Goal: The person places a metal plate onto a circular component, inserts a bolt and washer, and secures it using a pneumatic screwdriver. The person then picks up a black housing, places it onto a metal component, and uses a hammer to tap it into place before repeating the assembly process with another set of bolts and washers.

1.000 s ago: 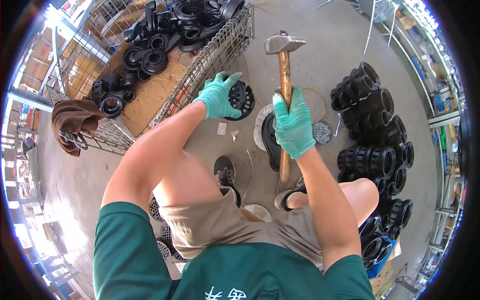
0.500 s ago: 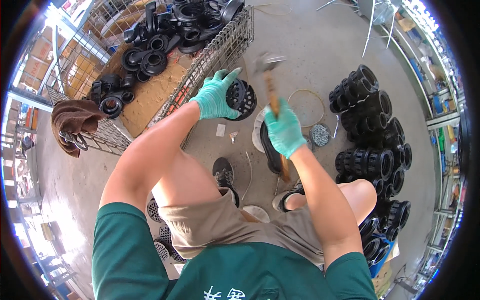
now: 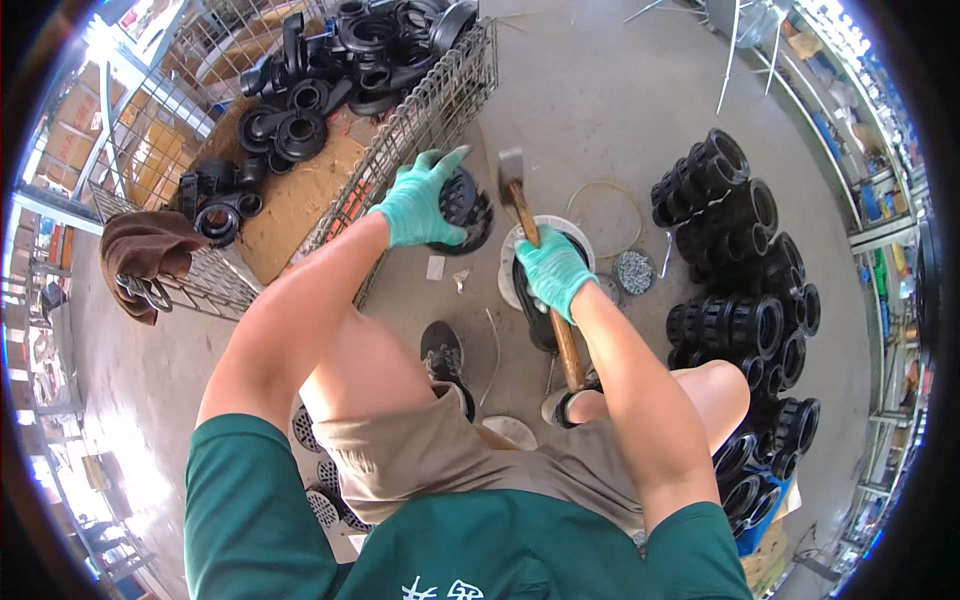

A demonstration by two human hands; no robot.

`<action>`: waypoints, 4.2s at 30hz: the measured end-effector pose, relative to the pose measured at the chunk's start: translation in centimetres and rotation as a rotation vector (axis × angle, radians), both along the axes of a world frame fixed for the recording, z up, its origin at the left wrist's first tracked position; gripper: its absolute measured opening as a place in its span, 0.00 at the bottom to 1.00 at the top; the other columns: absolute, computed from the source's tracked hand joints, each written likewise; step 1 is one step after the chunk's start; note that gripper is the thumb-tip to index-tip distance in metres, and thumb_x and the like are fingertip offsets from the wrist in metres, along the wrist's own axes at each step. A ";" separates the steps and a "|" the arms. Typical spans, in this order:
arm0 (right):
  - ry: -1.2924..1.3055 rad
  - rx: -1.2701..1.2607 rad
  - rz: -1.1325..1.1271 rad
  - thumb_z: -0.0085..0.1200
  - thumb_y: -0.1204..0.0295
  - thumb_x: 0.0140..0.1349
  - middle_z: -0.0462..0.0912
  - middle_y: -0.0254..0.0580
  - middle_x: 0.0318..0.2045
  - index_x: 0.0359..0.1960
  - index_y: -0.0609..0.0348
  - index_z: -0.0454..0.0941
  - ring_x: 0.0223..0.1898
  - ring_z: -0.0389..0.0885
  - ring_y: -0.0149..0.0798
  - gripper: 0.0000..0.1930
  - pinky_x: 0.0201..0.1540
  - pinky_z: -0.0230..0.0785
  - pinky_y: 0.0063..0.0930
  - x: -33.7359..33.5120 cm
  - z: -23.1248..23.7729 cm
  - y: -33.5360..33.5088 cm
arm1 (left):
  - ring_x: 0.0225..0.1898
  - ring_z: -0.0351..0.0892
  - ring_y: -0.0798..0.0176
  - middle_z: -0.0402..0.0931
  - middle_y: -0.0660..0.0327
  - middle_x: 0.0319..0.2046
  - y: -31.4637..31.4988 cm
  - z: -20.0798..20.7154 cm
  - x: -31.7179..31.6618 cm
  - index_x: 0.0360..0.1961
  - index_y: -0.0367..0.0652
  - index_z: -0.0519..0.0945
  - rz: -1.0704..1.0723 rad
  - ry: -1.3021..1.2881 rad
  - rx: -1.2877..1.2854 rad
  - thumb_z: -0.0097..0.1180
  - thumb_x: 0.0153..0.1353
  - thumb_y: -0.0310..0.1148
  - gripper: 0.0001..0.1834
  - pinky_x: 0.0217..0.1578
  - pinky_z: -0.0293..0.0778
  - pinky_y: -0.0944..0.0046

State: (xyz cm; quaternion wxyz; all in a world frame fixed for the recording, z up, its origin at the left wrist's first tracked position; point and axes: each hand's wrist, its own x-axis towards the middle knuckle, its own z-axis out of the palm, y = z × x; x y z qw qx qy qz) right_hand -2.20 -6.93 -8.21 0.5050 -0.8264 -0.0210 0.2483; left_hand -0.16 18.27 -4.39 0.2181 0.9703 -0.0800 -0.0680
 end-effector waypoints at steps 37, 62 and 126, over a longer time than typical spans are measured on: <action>0.268 -0.111 -0.789 0.56 0.75 0.64 0.74 0.35 0.29 0.55 0.57 0.71 0.22 0.71 0.31 0.17 0.22 0.67 0.26 -31.9 1.9 -32.2 | 0.46 0.82 0.53 0.81 0.60 0.47 2.6 3.5 3.0 0.56 0.54 0.77 0.188 0.332 -1.846 0.54 0.56 0.66 0.35 0.44 0.80 0.39; 0.359 -0.101 -1.010 0.46 0.73 0.67 0.74 0.31 0.23 0.36 0.53 0.77 0.21 0.69 0.29 0.06 0.22 0.62 0.23 -41.0 -7.5 -40.3 | 0.56 0.78 0.42 0.75 0.50 0.60 -5.0 6.2 1.7 0.67 0.47 0.70 -0.002 0.822 -1.959 0.59 0.51 0.71 0.49 0.57 0.74 0.35; 0.025 -0.304 0.071 0.55 0.60 0.67 0.82 0.64 0.50 0.65 0.65 0.67 0.53 0.81 0.59 0.29 0.57 0.73 0.43 2.5 -3.7 -10.4 | 0.63 0.67 0.46 0.59 0.47 0.65 -11.5 -5.8 -1.0 0.75 0.41 0.51 -0.200 0.396 -0.118 0.76 0.43 0.28 0.60 0.67 0.66 0.57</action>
